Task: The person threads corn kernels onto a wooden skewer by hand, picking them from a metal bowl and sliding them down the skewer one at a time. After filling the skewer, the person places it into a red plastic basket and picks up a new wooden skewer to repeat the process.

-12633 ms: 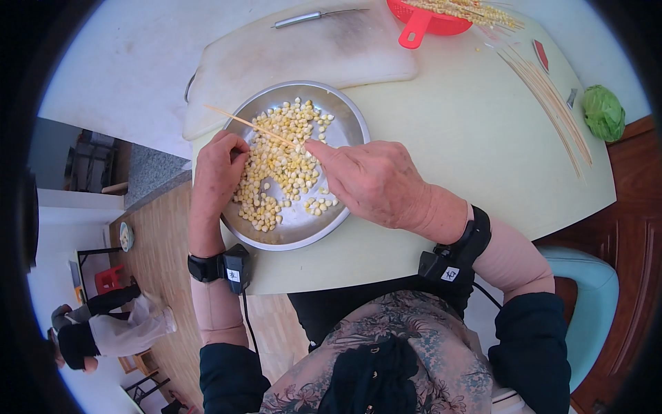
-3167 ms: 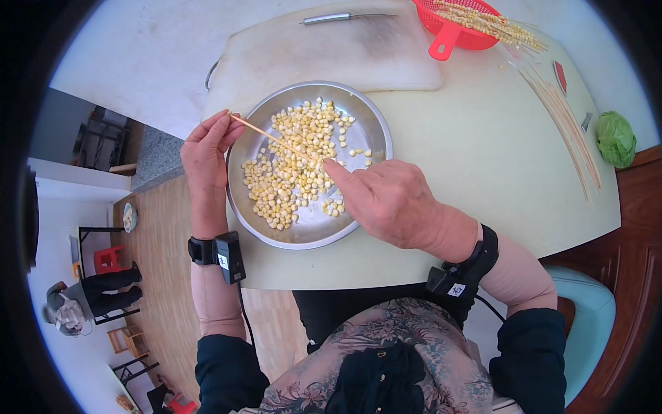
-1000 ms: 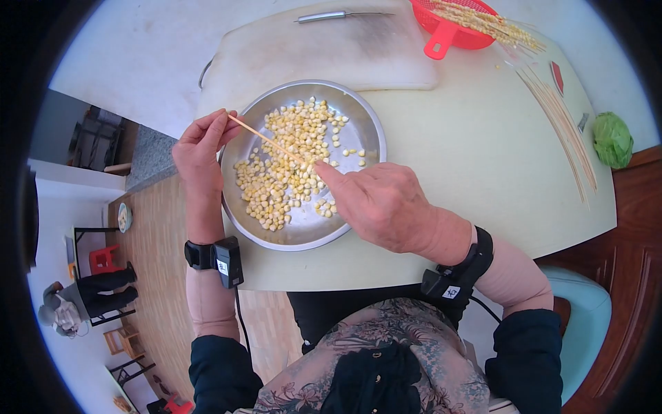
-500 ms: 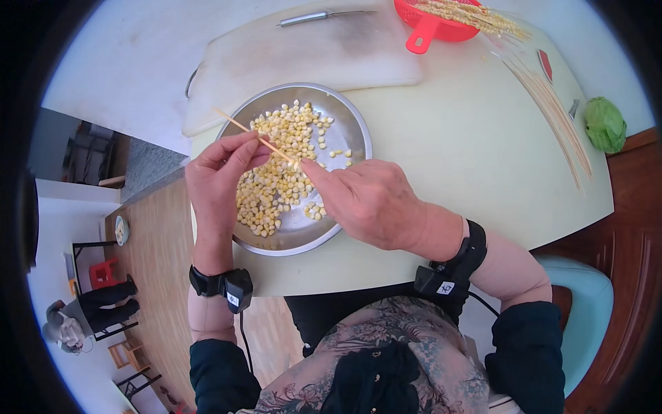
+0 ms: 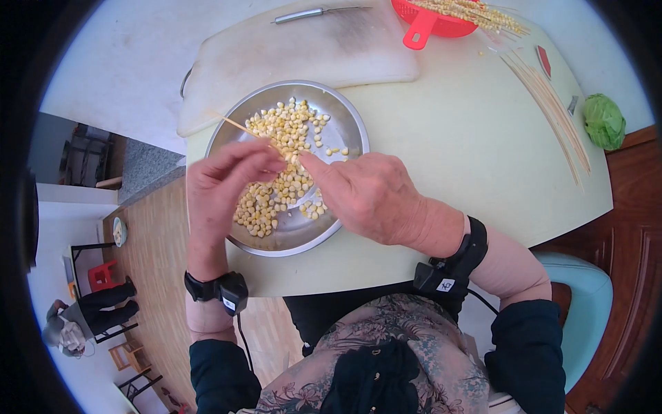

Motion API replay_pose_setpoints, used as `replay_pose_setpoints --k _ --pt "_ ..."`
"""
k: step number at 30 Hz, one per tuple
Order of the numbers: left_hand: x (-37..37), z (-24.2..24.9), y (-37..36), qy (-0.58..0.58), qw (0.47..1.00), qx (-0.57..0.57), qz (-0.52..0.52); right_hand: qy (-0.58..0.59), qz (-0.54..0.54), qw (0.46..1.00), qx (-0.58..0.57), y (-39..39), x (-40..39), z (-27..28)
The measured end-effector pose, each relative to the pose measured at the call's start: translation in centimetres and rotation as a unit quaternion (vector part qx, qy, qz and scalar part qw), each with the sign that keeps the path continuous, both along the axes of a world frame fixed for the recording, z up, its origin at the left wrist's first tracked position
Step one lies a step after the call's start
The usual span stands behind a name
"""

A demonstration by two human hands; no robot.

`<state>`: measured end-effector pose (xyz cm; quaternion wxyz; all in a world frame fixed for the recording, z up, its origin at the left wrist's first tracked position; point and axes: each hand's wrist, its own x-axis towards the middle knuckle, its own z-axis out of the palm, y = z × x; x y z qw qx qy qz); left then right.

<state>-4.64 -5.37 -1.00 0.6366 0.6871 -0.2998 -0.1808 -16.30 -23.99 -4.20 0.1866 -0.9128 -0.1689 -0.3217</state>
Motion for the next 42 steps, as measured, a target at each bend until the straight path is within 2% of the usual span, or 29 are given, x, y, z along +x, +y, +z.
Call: replay_pose_setpoints --k 2,4,5,7,8,10,11,12,14,15,17,18,21,23,24,26,30,33,36,38,42 --pt "1.6 0.3 0.8 -0.023 0.999 0.004 0.025 -0.003 -0.002 1.000 0.007 -0.2 0.1 0.0" --pt "3.3 0.2 1.4 -0.088 0.985 0.060 0.139 0.011 -0.011 1.000 0.006 -0.4 0.1 0.2" --pt "3.9 -0.3 1.5 -0.089 0.984 0.061 0.141 0.010 -0.009 1.000 0.008 -0.4 0.1 0.2" --pt "4.7 -1.6 1.6 -0.112 0.978 0.139 0.111 0.008 -0.010 1.000 0.019 -0.4 0.2 0.1" --pt "4.8 -2.0 1.5 -0.112 0.977 0.140 0.113 0.008 -0.008 1.000 0.019 -0.4 0.2 0.1" --pt "4.5 -2.4 0.9 -0.341 0.916 0.212 0.002 0.007 -0.006 1.000 0.025 -0.4 0.2 0.1" --pt "4.2 -2.3 1.0 -0.383 0.891 0.242 -0.027 0.007 -0.007 1.000 0.025 -0.4 0.2 0.1" --pt "4.1 -2.1 1.0 -0.384 0.891 0.242 -0.028 0.004 -0.005 1.000 0.030 -0.4 0.3 -0.1" --pt "3.9 -1.5 1.2 -0.346 0.904 0.236 -0.091 0.001 -0.003 0.999 0.034 -0.4 0.2 0.0" --pt "3.9 -1.2 1.3 -0.346 0.904 0.236 -0.091 0.007 -0.004 1.000 0.030 -0.4 0.2 0.1" --pt "3.9 -0.6 1.4 -0.193 0.939 0.221 -0.178 0.013 -0.004 1.000 0.026 -0.4 0.2 0.1" --pt "3.8 -0.3 1.5 -0.193 0.939 0.221 -0.178 0.012 -0.004 1.000 0.028 -0.5 0.2 0.1" --pt "3.8 -0.1 1.8 -0.145 0.954 0.220 -0.144 0.012 -0.003 0.999 0.031 -0.5 0.2 0.0" --pt "4.2 -0.3 2.2 -0.097 0.976 0.189 -0.046 0.011 -0.002 0.999 0.034 -0.5 0.2 0.0" --pt "4.5 -0.6 2.2 -0.096 0.976 0.190 -0.046 0.005 0.000 0.999 0.036 -0.5 0.2 0.0" --pt "5.1 -1.3 2.2 -0.035 0.984 0.169 0.033 -0.002 0.005 0.999 0.038 -0.4 0.2 0.0" --pt "4.9 -0.9 1.9 -0.020 0.989 0.136 0.053 -0.003 0.002 0.999 0.039 -0.4 0.2 0.0" --pt "4.8 -0.8 2.0 -0.029 0.981 0.183 0.053 0.000 -0.001 0.999 0.038 -0.4 0.2 0.1" --pt "5.5 -1.3 2.3 -0.049 0.984 0.159 0.059 -0.002 0.001 0.999 0.038 -0.4 0.2 0.0" --pt "5.7 -1.2 2.5 -0.018 0.992 0.102 0.074 -0.008 0.004 0.999 0.038 -0.4 0.3 0.0" --pt "5.9 -0.9 2.5 0.020 0.993 0.058 0.096 0.003 0.005 0.999 0.032 -0.4 0.1 0.0"
